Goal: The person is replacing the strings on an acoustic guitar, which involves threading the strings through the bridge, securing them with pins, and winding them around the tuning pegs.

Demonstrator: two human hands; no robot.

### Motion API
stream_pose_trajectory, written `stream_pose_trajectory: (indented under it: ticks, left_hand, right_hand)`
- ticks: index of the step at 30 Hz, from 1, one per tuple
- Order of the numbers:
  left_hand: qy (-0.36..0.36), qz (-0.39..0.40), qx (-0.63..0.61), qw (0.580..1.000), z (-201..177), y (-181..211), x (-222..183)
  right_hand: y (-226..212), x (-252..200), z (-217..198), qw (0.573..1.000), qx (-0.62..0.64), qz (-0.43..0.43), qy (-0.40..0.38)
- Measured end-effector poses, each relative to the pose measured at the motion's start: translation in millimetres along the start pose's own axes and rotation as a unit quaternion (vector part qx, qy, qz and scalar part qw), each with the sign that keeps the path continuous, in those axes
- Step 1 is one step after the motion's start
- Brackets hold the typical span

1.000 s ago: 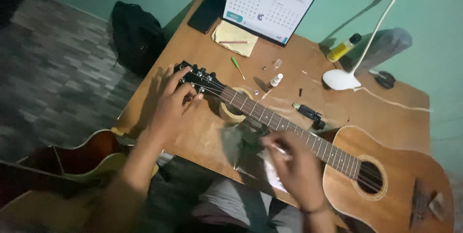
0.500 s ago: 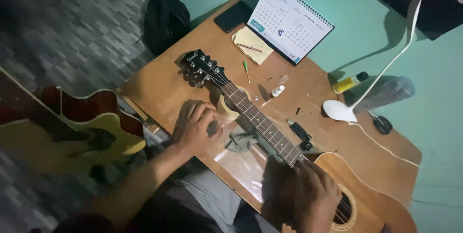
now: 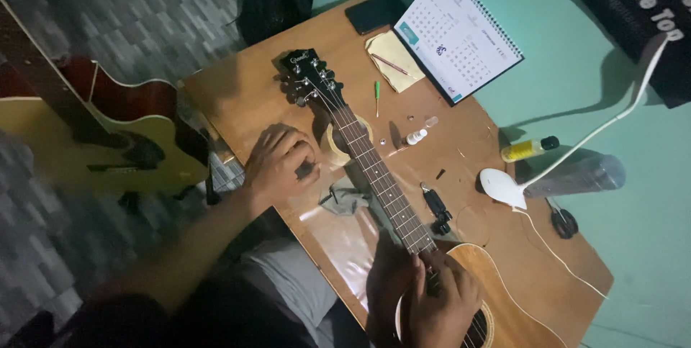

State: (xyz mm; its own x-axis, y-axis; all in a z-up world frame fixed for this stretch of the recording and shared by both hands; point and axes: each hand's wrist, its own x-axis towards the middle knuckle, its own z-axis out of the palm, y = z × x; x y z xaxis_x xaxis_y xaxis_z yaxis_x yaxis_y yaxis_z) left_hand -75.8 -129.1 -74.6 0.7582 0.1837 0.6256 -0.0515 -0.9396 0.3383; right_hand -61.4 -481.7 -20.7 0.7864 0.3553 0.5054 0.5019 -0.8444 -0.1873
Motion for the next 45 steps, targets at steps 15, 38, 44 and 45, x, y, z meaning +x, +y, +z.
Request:
stream_pose_trajectory:
  ticks: [15,38,44,45]
  left_hand:
    - [-0.094,-0.007,-0.054,0.994,-3.7,-4.6,9.3]
    - [-0.043,-0.045,-0.121,0.991,-0.7,-9.6,7.5]
    - [-0.093,-0.107,-0.140,0.980,8.1,-35.9,40.4]
    - [-0.100,-0.100,-0.188,0.972,17.0,-41.4,45.8]
  right_hand:
    - [-6.7,-12.9,11.3,0.996,-0.055,0.056,0.032]
    - [-29.3,30.7,23.8,0.993,-0.089,0.068,-0.037]
    - [-51.5,83.2,39.3,0.995,-0.053,-0.041,-0.074]
    - [-52.2,89.6,41.9,0.987,-0.092,-0.111,-0.065]
